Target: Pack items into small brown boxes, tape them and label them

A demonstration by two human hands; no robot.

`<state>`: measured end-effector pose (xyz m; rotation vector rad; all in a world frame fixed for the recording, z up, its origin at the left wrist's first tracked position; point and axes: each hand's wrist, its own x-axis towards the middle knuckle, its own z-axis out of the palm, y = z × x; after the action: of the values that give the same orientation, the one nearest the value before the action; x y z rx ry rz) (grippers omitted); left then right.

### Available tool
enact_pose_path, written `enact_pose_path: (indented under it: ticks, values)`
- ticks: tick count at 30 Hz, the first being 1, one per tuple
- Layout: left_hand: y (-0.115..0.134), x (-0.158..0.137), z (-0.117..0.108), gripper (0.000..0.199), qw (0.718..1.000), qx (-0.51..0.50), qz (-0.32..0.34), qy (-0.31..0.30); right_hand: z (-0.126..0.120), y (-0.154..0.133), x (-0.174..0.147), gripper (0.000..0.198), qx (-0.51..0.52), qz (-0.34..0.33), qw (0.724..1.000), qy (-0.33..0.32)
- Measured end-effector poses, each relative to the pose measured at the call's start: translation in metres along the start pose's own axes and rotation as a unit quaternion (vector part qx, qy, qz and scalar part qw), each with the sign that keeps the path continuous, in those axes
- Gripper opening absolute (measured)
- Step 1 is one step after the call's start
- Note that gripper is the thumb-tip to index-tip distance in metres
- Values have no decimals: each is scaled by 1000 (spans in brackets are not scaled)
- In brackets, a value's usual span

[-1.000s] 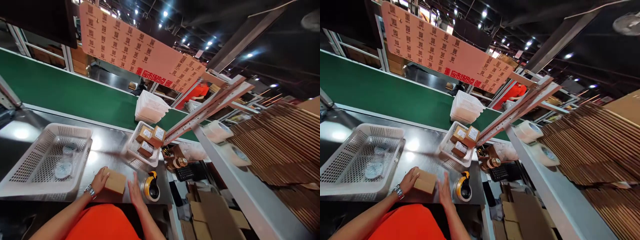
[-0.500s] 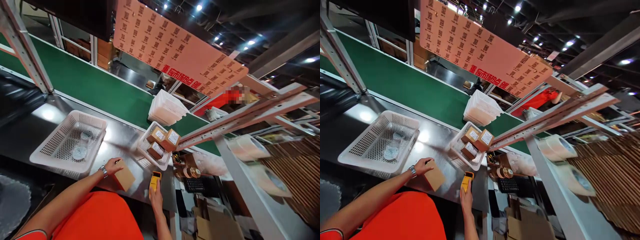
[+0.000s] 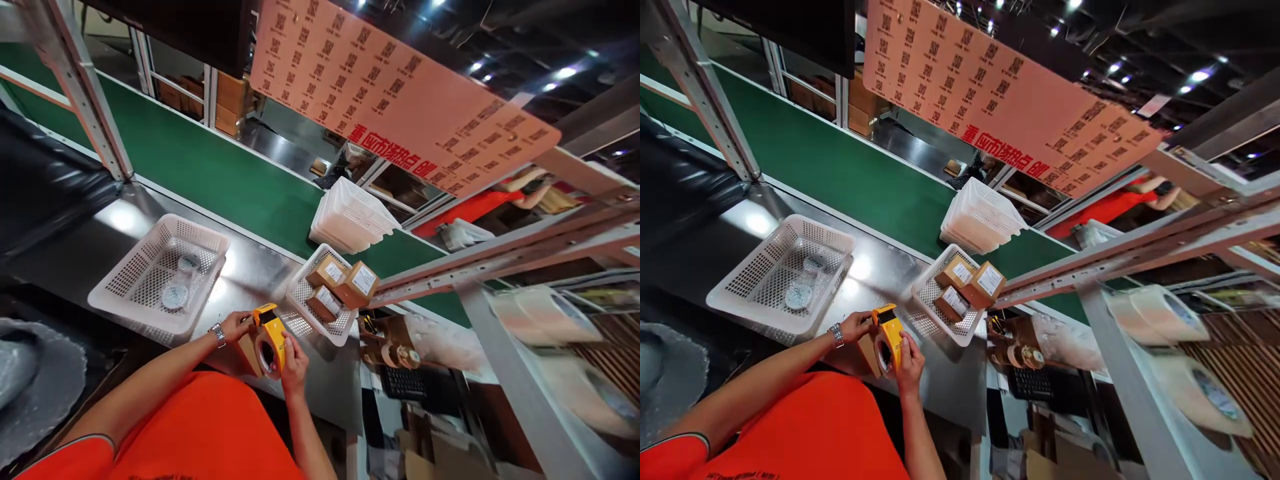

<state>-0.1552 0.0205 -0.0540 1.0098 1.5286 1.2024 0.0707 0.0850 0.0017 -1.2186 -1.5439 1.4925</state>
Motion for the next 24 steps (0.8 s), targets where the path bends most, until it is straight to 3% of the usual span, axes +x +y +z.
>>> enact_pose_path:
  ticks: [3,8,10,12,15,18,24]
  values:
    - [9,-2,-2,56,999,17,-26,23,-7,6,2,78,49,54,997,5]
    - [34,-7,-9,52,976,18,-115,184,-12,11,0,79,49,56,997,13]
    - [43,-6,-10,66,976,-3,-144,164,-13,12,-1,77,22,33,999,11]
    - [49,-3,-7,80,980,-34,-169,99,-15,13,-2,72,-22,-16,1000,8]
    - [50,2,-3,83,980,-39,-185,61,-18,9,-2,64,-63,-70,996,-8]
    - [44,5,-8,76,980,10,-173,97,-17,-3,-2,58,-69,-60,994,-55]
    - [19,-4,-40,46,966,107,-164,168,-27,-40,-7,65,-113,7,964,-241]
